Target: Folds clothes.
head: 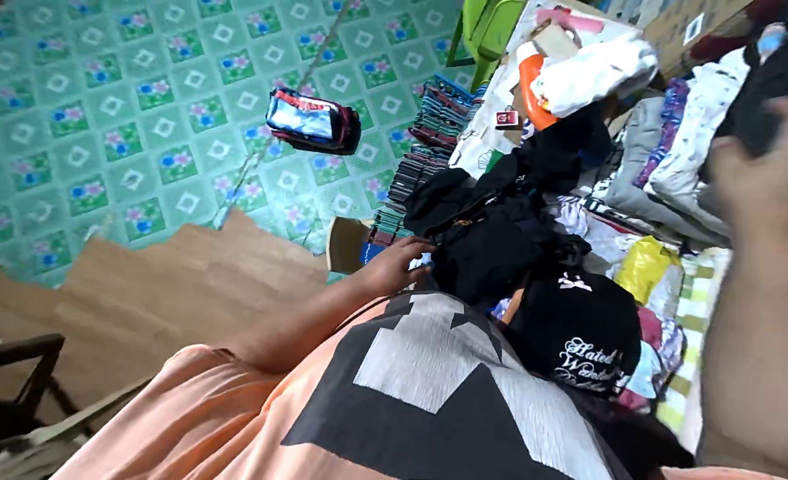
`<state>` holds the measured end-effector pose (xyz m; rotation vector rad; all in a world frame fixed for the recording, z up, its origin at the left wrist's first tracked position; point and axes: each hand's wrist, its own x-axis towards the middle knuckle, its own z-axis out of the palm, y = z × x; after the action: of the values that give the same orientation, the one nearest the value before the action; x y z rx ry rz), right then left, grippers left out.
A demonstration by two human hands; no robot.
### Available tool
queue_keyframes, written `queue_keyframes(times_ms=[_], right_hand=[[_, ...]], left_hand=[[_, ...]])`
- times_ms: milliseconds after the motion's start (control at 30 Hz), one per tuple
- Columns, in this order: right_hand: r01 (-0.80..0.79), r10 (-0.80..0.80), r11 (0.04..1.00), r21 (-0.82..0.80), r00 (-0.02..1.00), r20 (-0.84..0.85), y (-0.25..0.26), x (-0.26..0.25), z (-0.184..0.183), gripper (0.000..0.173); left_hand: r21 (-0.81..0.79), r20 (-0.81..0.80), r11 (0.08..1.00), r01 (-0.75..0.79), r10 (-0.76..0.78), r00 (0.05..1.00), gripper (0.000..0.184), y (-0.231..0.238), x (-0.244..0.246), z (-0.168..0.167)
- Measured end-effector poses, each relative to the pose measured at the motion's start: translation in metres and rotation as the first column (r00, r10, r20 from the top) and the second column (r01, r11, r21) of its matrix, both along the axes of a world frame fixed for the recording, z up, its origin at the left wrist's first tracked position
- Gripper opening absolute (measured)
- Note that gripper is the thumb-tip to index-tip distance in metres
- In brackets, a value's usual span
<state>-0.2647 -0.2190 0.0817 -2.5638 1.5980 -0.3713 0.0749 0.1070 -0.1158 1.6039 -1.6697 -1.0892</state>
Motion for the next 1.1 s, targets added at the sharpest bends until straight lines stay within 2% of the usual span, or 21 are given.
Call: queue_keyframes(times_ms=[67,100,167,200,233,300,367,433,467,533,600,633,700,733,767,833,867,933,967,1033,1100], right_hand=[[-0.055,0.063,0.955,0.292,0.998,-0.018,0.066,0.043,-0.025,0.057],[-0.071,0.103,0.901,0.427,0.993,-0.051,0.092,0.06,-0.042,0.063],[-0.074,0.182,0.841,0.536,0.972,-0.151,0.13,0.081,-0.078,0.08],[-0.062,0.201,0.833,0.549,0.96,-0.196,0.141,0.085,-0.092,0.077],[-0.051,0.205,0.832,0.553,0.954,-0.22,0.148,0.088,-0.099,0.062],[-0.055,0.188,0.834,0.549,0.964,-0.188,0.159,0.088,-0.092,0.032],[-0.085,0.144,0.83,0.551,0.987,-0.065,0.177,0.079,-0.059,0.024],[-0.163,0.082,0.864,0.477,0.979,0.185,0.205,0.055,-0.027,0.016],[-0.221,0.066,0.882,0.415,0.932,0.356,0.22,0.038,-0.016,0.013],[-0.353,0.055,0.883,0.31,0.734,0.677,0.242,0.001,-0.011,0.012],[-0.425,0.036,0.876,0.23,0.532,0.846,0.259,-0.033,-0.013,0.022],[-0.413,0.022,0.888,0.202,0.477,0.878,0.268,-0.048,-0.015,0.025],[-0.256,-0.056,0.951,0.172,0.407,0.912,0.293,-0.068,-0.02,0.021],[-0.093,-0.119,0.982,0.165,0.374,0.92,0.309,-0.064,-0.02,0.019],[0.078,-0.178,0.984,0.161,0.328,0.928,0.319,-0.052,-0.016,0.018],[0.239,-0.264,0.947,0.213,0.208,0.942,0.327,-0.034,-0.006,0.008],[0.203,-0.275,0.948,0.245,0.135,0.952,0.326,-0.04,-0.009,0.017],[-0.055,-0.253,0.967,0.25,-0.055,0.966,0.32,-0.104,-0.048,0.031],[-0.032,-0.291,0.956,0.29,-0.18,0.94,0.318,-0.124,-0.066,0.032],[0.235,-0.392,0.822,0.518,-0.426,0.815,0.318,-0.122,-0.079,0.027],[0.361,-0.46,0.621,0.696,-0.552,0.696,0.319,-0.117,-0.088,0.02]], left_hand=[[-0.016,0.001,0.998,0.055,-0.055,0.998,0.037,-0.011,0.0,0.005],[-0.014,0.006,0.996,0.086,-0.086,0.996,0.037,-0.017,-0.001,0.011],[-0.007,0.013,0.99,0.14,-0.14,0.99,0.036,-0.029,-0.005,0.018],[-0.012,0.015,0.987,0.161,-0.16,0.987,0.036,-0.036,-0.007,0.02],[-0.031,0.019,0.985,0.169,-0.169,0.985,0.036,-0.042,-0.008,0.02],[-0.046,0.023,0.988,0.148,-0.147,0.989,0.038,-0.053,-0.009,0.018],[0.005,0.015,0.997,0.074,-0.074,0.997,0.048,-0.058,-0.009,0.013],[0.052,0.042,0.998,0.039,-0.041,0.998,0.062,-0.06,-0.008,0.004],[0.06,0.059,0.997,0.049,-0.052,0.997,0.065,-0.06,-0.008,0.0],[0.075,0.073,0.992,0.1,-0.106,0.992,0.064,-0.057,-0.009,-0.006],[0.081,0.062,0.988,0.134,-0.139,0.988,0.06,-0.053,-0.011,-0.012],[0.076,0.062,0.986,0.145,-0.15,0.987,0.06,-0.051,-0.013,-0.014],[0.07,0.084,0.983,0.169,-0.175,0.981,0.06,-0.049,-0.015,-0.018],[0.068,0.088,0.982,0.177,-0.182,0.979,0.059,-0.047,-0.016,-0.019],[0.064,0.089,0.981,0.181,-0.186,0.978,0.058,-0.046,-0.017,-0.02],[0.068,0.089,0.98,0.186,-0.191,0.977,0.055,-0.044,-0.017,-0.021],[0.078,0.087,0.979,0.188,-0.195,0.977,0.054,-0.043,-0.016,-0.021],[0.087,0.073,0.977,0.197,-0.203,0.976,0.052,-0.041,-0.016,-0.022],[0.088,0.069,0.975,0.206,-0.212,0.975,0.051,-0.04,-0.015,-0.022],[0.088,0.07,0.969,0.231,-0.238,0.969,0.05,-0.038,-0.014,-0.023],[0.086,0.075,0.963,0.254,-0.26,0.963,0.05,-0.034,-0.013,-0.022]])
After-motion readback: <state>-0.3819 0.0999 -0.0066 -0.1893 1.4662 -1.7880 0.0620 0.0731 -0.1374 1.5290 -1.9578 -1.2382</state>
